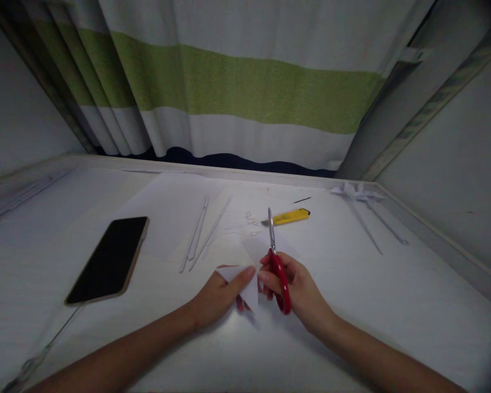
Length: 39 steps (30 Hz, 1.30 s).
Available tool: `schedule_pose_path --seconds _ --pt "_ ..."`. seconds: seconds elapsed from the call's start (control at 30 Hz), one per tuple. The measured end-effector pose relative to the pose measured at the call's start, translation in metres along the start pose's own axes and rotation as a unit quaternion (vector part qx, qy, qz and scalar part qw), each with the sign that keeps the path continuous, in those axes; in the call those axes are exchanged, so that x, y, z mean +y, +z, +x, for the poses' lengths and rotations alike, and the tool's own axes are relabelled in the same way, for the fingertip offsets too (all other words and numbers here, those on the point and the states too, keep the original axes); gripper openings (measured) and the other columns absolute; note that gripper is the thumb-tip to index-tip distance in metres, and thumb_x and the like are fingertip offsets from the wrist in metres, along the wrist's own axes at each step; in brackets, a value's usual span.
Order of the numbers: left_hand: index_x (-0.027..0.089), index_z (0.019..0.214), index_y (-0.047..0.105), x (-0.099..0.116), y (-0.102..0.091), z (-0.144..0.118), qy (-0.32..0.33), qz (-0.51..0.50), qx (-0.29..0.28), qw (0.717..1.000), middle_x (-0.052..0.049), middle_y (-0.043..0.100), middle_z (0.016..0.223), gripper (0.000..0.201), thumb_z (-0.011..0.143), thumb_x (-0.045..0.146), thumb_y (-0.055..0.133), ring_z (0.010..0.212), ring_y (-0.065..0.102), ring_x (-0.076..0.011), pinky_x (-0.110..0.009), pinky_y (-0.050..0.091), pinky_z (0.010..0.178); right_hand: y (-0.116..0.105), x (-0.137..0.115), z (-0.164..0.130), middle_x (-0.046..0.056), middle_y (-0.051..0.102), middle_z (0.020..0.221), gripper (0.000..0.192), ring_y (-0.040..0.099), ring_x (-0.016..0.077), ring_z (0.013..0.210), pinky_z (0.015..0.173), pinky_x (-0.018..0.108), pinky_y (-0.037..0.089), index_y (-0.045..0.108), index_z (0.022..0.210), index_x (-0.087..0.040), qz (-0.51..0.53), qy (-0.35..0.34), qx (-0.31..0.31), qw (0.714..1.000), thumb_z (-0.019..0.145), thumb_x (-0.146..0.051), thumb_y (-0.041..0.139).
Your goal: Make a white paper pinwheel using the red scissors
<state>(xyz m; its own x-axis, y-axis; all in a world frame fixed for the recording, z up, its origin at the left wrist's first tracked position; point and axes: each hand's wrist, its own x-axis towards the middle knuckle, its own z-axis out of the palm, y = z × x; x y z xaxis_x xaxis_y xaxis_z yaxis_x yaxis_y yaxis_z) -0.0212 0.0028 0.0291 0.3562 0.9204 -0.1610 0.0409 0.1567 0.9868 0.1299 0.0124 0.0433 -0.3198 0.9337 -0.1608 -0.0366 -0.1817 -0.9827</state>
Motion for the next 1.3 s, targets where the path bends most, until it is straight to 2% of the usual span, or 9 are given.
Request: schedule_pose_path --seconds 0.13,0.23,0.33,0.43,0.53,0.93,1.3 --pt "0.012 0.068 0.061 0.008 -0.01 -0.005 0.02 0.018 0.046 0.999 -0.002 0.06 0.059 0.034 0.082 0.037 0.041 0.053 0.053 -0.0109 -0.02 0.041 0.051 -0.008 0.0 -0.003 -0.007 0.042 0.051 0.042 0.036 0.0035 0.036 0.035 0.017 0.028 0.049 0.082 -0.015 -0.028 0.005 -0.077 0.997 0.065 -0.053 0.056" --pt "0.015 0.075 0.059 0.012 -0.019 -0.007 0.058 0.005 0.06 0.996 0.0 0.06 0.059 0.029 0.083 0.036 0.04 0.051 0.052 -0.0103 -0.019 0.04 0.049 -0.015 0.003 -0.007 -0.004 0.042 0.06 0.049 0.037 0.0051 0.047 0.043 0.019 0.03 0.048 0.086 -0.015 -0.023 -0.01 -0.145 0.989 0.066 -0.059 0.051" --pt "0.015 0.07 0.057 0.01 -0.025 -0.007 0.076 -0.013 0.074 0.994 0.001 0.057 0.053 0.03 0.083 0.036 0.039 0.046 0.049 -0.0095 -0.018 0.037 0.044 -0.017 0.002 -0.01 -0.003 0.041 0.067 0.043 0.036 0.0064 0.055 0.05 0.02 0.03 0.048 0.09 -0.015 -0.031 0.012 -0.203 0.979 0.071 -0.054 0.05" --pt "0.015 0.068 0.056 0.009 -0.026 -0.007 0.076 -0.019 0.078 0.994 0.001 0.056 0.05 0.032 0.083 0.036 0.038 0.043 0.047 -0.0083 -0.017 0.035 0.042 -0.016 -0.002 -0.013 -0.004 0.038 0.062 0.034 0.034 0.0055 0.051 0.046 0.019 0.026 0.049 0.086 -0.014 -0.039 0.061 -0.23 0.97 0.078 -0.047 0.045" --pt "0.014 0.066 0.057 0.009 -0.025 -0.008 0.067 -0.021 0.074 0.995 0.001 0.056 0.05 0.034 0.082 0.037 0.038 0.042 0.048 -0.0083 -0.017 0.035 0.042 -0.015 -0.004 -0.014 -0.004 0.038 0.058 0.035 0.034 0.005 0.045 0.042 0.019 0.025 0.049 0.085 -0.013 -0.02 0.089 -0.253 0.963 0.079 -0.047 0.043" --pt "0.012 0.057 0.059 0.005 -0.023 -0.008 0.051 0.014 0.065 0.997 -0.003 0.054 0.046 0.045 0.079 0.046 0.039 0.041 0.05 -0.011 -0.02 0.036 0.04 -0.013 0.002 -0.018 -0.005 0.039 0.054 0.03 0.034 0.0037 0.041 0.038 0.016 0.024 0.051 0.085 -0.015 -0.006 0.103 -0.265 0.959 0.078 -0.043 0.047" --pt "0.011 0.058 0.058 0.005 -0.024 -0.009 0.047 0.027 0.036 0.998 -0.002 0.053 0.046 0.046 0.079 0.047 0.038 0.042 0.05 -0.0111 -0.02 0.037 0.041 -0.01 0.0 -0.019 -0.005 0.039 0.056 0.038 0.033 0.0032 0.039 0.037 0.017 0.025 0.052 0.085 -0.013 -0.019 0.107 -0.261 0.959 0.077 -0.049 0.044"
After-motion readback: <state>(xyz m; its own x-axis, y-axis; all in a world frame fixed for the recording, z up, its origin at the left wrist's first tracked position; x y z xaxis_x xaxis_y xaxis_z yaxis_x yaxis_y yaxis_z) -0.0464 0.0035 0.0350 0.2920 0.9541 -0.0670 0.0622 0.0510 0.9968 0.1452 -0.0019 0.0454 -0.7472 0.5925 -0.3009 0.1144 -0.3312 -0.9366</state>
